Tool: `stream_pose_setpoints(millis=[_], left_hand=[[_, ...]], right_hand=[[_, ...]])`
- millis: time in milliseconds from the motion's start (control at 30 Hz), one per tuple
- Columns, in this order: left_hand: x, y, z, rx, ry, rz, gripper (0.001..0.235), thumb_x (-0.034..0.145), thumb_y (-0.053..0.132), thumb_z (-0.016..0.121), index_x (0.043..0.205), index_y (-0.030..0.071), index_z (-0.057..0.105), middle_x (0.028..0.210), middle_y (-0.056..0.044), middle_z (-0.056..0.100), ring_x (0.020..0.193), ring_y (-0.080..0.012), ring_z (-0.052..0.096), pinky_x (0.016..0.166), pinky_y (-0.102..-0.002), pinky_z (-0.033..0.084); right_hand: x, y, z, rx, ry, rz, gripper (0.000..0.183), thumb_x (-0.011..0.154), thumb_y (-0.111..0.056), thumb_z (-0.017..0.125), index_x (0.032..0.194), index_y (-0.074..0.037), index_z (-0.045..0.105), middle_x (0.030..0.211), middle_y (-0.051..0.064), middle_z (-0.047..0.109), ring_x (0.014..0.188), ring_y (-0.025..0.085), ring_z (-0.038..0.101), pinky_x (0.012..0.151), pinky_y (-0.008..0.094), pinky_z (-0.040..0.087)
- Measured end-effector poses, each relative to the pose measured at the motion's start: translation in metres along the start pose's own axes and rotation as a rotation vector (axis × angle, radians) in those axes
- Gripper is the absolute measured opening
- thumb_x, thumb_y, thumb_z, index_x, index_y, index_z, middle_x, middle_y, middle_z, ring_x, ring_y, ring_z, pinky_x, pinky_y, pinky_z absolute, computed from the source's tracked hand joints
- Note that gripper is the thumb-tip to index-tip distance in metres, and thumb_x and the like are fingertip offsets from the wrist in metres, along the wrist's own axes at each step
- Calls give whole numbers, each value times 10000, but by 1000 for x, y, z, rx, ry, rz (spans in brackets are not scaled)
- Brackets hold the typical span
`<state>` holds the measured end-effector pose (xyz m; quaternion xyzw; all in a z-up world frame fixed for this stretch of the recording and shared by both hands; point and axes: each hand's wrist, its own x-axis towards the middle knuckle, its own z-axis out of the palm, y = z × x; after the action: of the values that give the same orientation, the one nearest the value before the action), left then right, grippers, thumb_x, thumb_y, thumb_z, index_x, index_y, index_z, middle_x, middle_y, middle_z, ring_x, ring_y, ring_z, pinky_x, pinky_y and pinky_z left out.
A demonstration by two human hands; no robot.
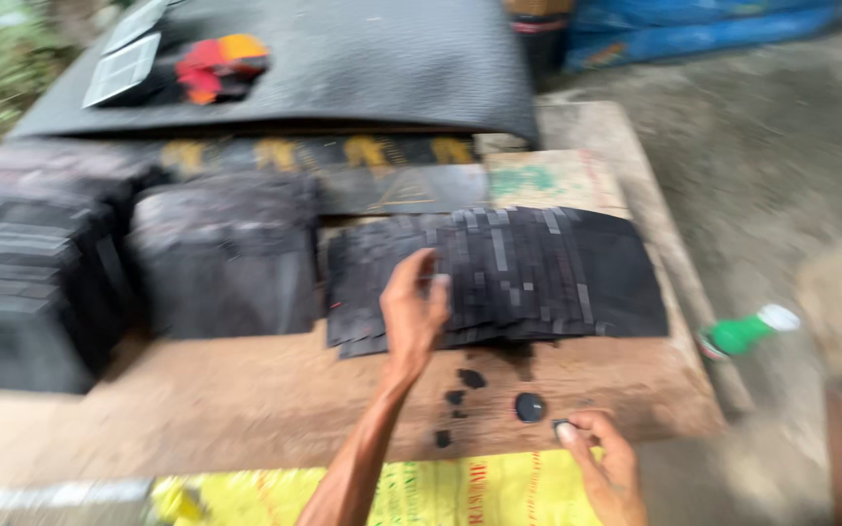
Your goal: The person repeatedly rubs the edges of black shoe parts with a small round object. The person picks up each part from a stack, rubs the edges, and places it back on the stack.
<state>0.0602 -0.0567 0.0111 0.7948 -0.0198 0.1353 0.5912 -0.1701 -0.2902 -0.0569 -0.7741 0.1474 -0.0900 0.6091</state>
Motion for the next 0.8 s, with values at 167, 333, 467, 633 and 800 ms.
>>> stream_pose_setpoints(millis=[167,333,467,633,800], left_hand=[[4,-69,-199,286,533,102,583,935,64,690,1452,-64,452,1380,-248,532,1286,-374,554,1043,-450,487],[8,-101,-289,454,657,-99,712,897,134,783,1452,-97,401,1360,-297,487,1262,-455,496,1060,-519,428],[13,-80,-283,758,583,-3,639,823,116,806,1371,-36,514,1352,-267,515,1251,-452,489,1033,-521,426],[102,-51,-273,528,346,334,483,948,159,708,1366,-21,546,1222,-221,640,1166,-401,598,990,-467,493],[276,-92,-250,672,-132,98,450,996,404,606,1159,-10,670,1121,-228,684,1090,-426,628,930,-503,502]], right_hand=[[27,-35,27,-167,-101,-105,140,903,-166,688,968,-42,700,961,-8,587,773,99,518,672,248,413],[73,-95,93,55,-226,-76,178,983,-176,626,1039,-8,644,971,26,582,770,95,550,677,290,471],[156,-158,182,138,-298,-368,205,1014,-181,607,1084,11,609,1020,22,561,879,105,647,815,265,523],[223,-204,286,468,-284,-248,179,1042,-189,604,1089,-16,608,965,16,584,810,96,582,800,290,544],[184,-185,345,418,-92,-320,149,1060,-163,586,1095,-18,593,965,29,544,832,105,544,830,278,528]])
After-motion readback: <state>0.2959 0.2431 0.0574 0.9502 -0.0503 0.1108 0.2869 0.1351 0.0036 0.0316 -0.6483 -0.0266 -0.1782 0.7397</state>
